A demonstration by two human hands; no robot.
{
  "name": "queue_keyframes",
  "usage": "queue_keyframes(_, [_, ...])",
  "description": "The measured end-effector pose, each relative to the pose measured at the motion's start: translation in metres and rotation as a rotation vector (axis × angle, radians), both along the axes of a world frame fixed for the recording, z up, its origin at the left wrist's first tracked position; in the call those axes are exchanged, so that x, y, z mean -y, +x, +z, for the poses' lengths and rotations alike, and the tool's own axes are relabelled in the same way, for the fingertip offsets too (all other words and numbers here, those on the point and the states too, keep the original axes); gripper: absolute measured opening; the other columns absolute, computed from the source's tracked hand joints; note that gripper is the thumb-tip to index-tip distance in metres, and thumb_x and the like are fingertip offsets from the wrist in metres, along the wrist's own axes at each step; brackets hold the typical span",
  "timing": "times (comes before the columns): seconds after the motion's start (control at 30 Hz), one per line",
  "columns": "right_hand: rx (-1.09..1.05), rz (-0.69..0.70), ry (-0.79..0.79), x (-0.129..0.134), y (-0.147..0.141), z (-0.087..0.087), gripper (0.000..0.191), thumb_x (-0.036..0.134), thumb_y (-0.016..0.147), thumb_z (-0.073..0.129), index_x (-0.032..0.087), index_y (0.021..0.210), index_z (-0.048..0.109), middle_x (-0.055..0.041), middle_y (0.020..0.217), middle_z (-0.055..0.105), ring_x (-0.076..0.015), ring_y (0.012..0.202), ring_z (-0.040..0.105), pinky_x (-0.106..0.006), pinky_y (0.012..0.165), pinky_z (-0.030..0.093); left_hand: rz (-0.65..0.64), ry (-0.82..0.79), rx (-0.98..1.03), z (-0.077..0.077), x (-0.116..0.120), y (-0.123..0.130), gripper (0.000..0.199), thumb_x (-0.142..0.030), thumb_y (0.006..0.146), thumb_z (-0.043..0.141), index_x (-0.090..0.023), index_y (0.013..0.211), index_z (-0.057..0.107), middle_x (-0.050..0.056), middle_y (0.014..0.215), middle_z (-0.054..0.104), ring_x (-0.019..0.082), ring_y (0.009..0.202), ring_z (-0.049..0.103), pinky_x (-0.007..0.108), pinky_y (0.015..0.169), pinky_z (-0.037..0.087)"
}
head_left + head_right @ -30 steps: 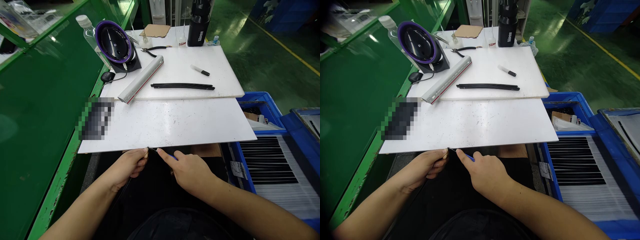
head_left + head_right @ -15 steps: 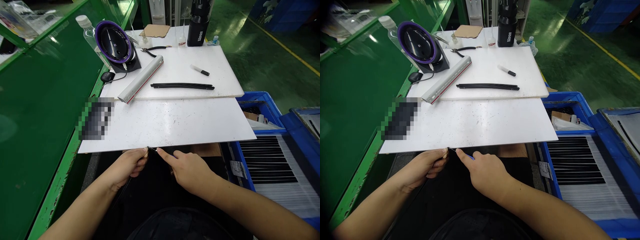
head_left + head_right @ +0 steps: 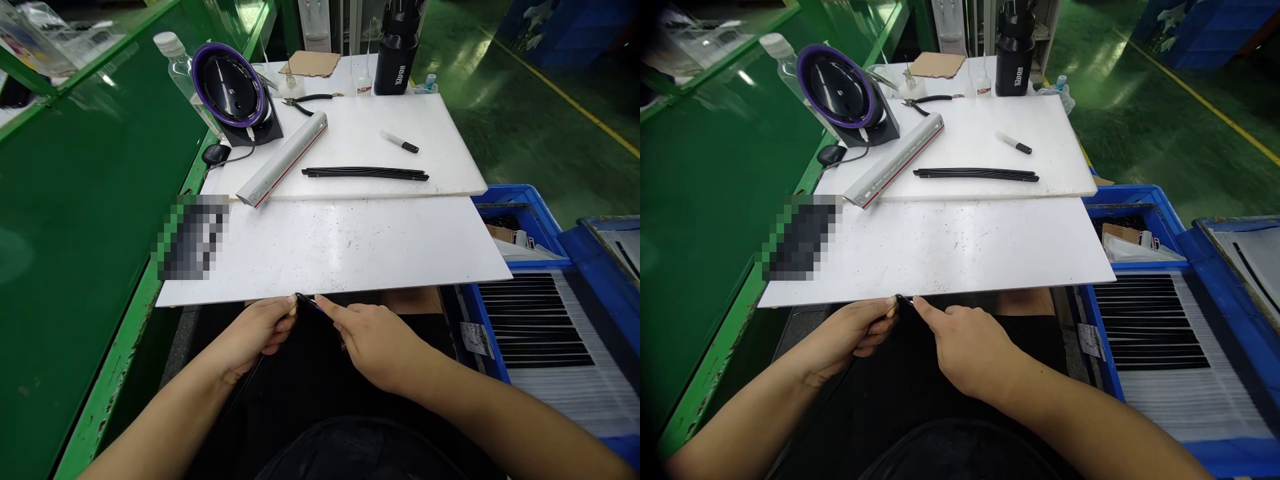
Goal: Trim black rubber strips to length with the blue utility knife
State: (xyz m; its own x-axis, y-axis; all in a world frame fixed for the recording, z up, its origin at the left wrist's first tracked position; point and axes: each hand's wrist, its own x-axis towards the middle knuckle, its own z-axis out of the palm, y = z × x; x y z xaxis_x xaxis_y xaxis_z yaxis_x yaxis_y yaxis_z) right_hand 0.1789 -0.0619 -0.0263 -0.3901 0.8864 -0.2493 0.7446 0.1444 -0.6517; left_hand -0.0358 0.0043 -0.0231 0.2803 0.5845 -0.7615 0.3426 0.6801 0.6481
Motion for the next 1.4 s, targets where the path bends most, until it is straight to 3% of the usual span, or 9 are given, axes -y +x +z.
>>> queue_keyframes(0.17, [0.262, 0.073, 0.095, 0.001, -0.006, 0.0, 0.064, 0.022, 0.099, 0.041, 0.038, 0.159, 0.026, -0.0029, 0.084, 0.063, -0.0178, 0.06, 0.058, -0.027, 0.051, 0.03, -0.008, -0.009, 0.003, 0.001, -0.001, -0.001, 0.037, -0.049, 0.087, 0.053, -0.019, 0.07, 0.041, -0.007, 0.058, 0.029, 0.005, 0.047, 0.018, 0.017, 0.042, 0.015])
queue_keyframes(0.3, [0.401, 0.12, 0.161, 0.004, -0.007, -0.004, 0.073, 0.019, 0.093, 0.047, 0.038, 0.16, 0.023, -0.0043, 0.087, 0.061, -0.0171, 0.054, 0.055, -0.028, 0.046, 0.02, 0.016, -0.035, 0.025, 0.001, -0.002, -0.003, 0.038, -0.05, 0.085, 0.056, -0.019, 0.07, 0.041, -0.007, 0.057, 0.029, 0.005, 0.046, 0.018, 0.017, 0.041, 0.014])
queue_keyframes(0.5, [0.146, -0.073, 0.121, 0.016, -0.001, -0.009, 0.063, 0.016, 0.1, 0.037, 0.035, 0.159, 0.027, -0.0024, 0.088, 0.061, -0.015, 0.063, 0.057, -0.027, 0.054, 0.035, 0.054, -0.1, 0.133, 0.001, 0.006, -0.008, 0.04, -0.054, 0.081, 0.067, -0.018, 0.079, 0.05, -0.005, 0.061, 0.043, 0.003, 0.043, 0.026, 0.015, 0.04, 0.019])
queue_keyframes(0.63, [-0.011, -0.19, 0.07, 0.022, 0.004, -0.007, 0.063, 0.014, 0.101, 0.032, 0.035, 0.16, 0.024, -0.0014, 0.086, 0.06, -0.0151, 0.068, 0.058, -0.027, 0.062, 0.042, 0.104, -0.009, 0.097, 0.0, 0.011, -0.007, 0.035, -0.049, 0.083, 0.066, -0.016, 0.088, 0.059, -0.002, 0.063, 0.052, 0.004, 0.041, 0.033, 0.016, 0.039, 0.022])
queue_keyframes(0.77, [-0.005, -0.147, 0.033, 0.021, 0.003, -0.006, 0.064, 0.012, 0.1, 0.033, 0.033, 0.16, 0.025, -0.0024, 0.086, 0.06, -0.0164, 0.069, 0.058, -0.029, 0.063, 0.044, 0.16, -0.035, 0.108, -0.002, 0.011, -0.005, 0.034, -0.044, 0.09, 0.056, -0.013, 0.099, 0.067, 0.0, 0.068, 0.053, 0.005, 0.045, 0.036, 0.016, 0.041, 0.024])
queue_keyframes(0.9, [0.001, -0.109, 0.007, 0.019, -0.002, -0.008, 0.065, 0.011, 0.099, 0.033, 0.032, 0.16, 0.026, -0.0037, 0.091, 0.061, -0.0166, 0.071, 0.06, -0.029, 0.066, 0.046, 0.206, -0.052, 0.101, -0.004, 0.008, -0.002, 0.032, -0.041, 0.089, 0.057, -0.012, 0.094, 0.069, 0.0, 0.068, 0.048, 0.005, 0.049, 0.035, 0.015, 0.042, 0.023])
queue_keyframes(1.4, [0.039, -0.019, -0.02, 0.011, -0.005, -0.005, 0.071, 0.012, 0.097, 0.038, 0.032, 0.161, 0.018, -0.0051, 0.1, 0.062, -0.0162, 0.076, 0.061, -0.028, 0.069, 0.046, 0.2, -0.218, 0.259, -0.01, 0.002, -0.005, 0.026, -0.04, 0.088, 0.059, -0.015, 0.084, 0.056, 0.0, 0.069, 0.048, 0.006, 0.05, 0.035, 0.015, 0.043, 0.025])
